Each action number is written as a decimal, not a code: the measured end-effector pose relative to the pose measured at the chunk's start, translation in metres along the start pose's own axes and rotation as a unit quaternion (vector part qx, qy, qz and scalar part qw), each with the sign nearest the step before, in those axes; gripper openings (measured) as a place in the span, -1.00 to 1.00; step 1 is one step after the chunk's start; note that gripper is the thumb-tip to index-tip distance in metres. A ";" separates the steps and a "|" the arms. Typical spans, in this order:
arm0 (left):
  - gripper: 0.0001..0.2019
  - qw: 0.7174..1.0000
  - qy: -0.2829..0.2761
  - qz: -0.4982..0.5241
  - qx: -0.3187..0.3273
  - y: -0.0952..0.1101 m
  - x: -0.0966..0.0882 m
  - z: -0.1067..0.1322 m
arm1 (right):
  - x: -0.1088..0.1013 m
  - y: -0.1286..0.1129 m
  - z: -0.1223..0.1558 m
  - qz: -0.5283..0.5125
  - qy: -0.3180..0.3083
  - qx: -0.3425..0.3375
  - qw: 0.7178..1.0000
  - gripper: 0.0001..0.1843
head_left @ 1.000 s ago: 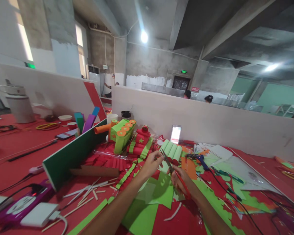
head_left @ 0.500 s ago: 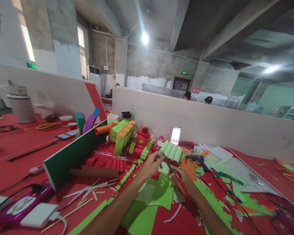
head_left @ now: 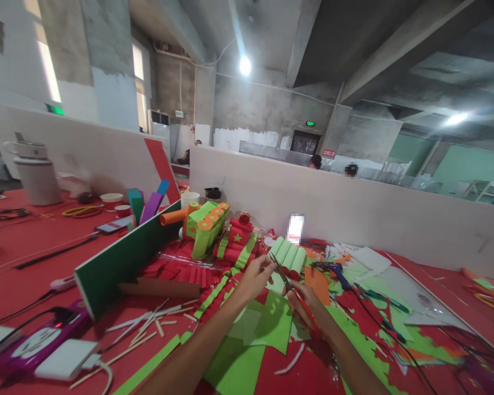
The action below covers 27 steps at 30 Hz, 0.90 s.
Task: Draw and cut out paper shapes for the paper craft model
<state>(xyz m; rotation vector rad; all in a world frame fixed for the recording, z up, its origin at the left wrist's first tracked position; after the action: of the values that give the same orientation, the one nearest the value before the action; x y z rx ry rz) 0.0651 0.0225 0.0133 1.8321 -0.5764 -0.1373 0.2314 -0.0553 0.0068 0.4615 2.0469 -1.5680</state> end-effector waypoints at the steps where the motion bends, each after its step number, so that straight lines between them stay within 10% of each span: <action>1: -0.79 1.000 -0.001 0.002 0.004 -0.001 0.000 0.000 | 0.000 -0.001 0.000 0.001 0.003 -0.002 1.000 -0.46; 27: -0.82 1.000 -0.012 -0.018 0.009 -0.001 0.002 0.000 | 0.020 0.011 0.000 -0.082 0.031 0.058 0.994 -0.48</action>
<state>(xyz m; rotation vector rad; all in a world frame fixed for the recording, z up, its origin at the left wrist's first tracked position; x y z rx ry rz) 0.0669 0.0219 0.0123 1.8605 -0.5618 -0.1790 0.2218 -0.0530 -0.0135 0.3966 2.0936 -1.7973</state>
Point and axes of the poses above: each hand's wrist, its own z-axis away from the middle knuckle, its own x-axis out of the palm, y = z × x, the point moved 1 cm from there along -z, towards the middle knuckle, and after that the axes turned 11 degrees about z, right-handed, at the moved point
